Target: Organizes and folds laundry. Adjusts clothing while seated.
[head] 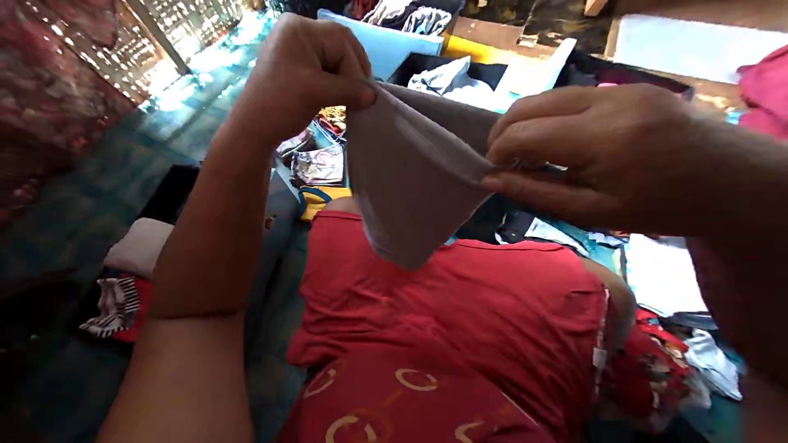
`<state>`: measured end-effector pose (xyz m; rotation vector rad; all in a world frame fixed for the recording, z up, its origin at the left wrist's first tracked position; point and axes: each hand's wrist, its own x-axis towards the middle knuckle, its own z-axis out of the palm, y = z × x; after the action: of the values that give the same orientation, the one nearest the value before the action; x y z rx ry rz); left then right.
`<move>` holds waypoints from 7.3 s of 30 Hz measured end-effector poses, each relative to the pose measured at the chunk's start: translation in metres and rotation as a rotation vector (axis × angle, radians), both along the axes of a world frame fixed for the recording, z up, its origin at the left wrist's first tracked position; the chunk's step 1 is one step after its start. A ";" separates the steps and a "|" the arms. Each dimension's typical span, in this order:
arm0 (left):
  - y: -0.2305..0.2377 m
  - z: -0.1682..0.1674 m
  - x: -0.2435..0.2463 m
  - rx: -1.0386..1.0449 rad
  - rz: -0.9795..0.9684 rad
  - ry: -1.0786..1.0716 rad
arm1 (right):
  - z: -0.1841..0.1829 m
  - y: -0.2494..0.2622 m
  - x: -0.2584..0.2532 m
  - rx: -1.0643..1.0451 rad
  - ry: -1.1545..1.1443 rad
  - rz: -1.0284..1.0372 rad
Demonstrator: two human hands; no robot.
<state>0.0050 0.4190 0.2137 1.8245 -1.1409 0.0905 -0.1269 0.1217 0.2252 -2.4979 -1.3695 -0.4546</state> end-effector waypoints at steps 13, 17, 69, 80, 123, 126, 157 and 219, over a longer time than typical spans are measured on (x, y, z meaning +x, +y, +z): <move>0.049 -0.005 -0.073 -0.255 -0.112 0.258 | 0.002 0.019 -0.013 0.395 0.463 0.411; 0.065 -0.005 -0.087 -0.286 -0.070 0.225 | -0.033 0.008 -0.011 0.504 0.595 0.600; 0.001 -0.044 -0.088 0.649 0.434 -0.344 | -0.045 0.116 0.026 1.033 1.300 -0.537; 0.068 -0.030 -0.002 0.425 0.182 -0.172 | -0.054 0.110 0.102 -0.114 0.647 -0.436; 0.050 -0.255 -0.124 0.567 0.921 0.823 | -0.312 0.086 0.078 0.201 0.699 0.138; 0.044 -0.206 -0.072 0.526 0.934 0.580 | -0.279 0.074 0.100 0.192 0.690 0.048; -0.203 -0.266 0.049 0.208 0.069 0.209 | -0.263 -0.195 0.467 0.285 0.703 -1.128; -0.190 -0.272 0.046 0.495 0.224 0.189 | -0.156 -0.011 0.339 -0.056 0.524 -0.791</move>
<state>0.0505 0.2293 -0.0579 2.3381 -0.8697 -0.2527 0.2123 0.1102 0.0695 -2.8322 -0.1833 0.1194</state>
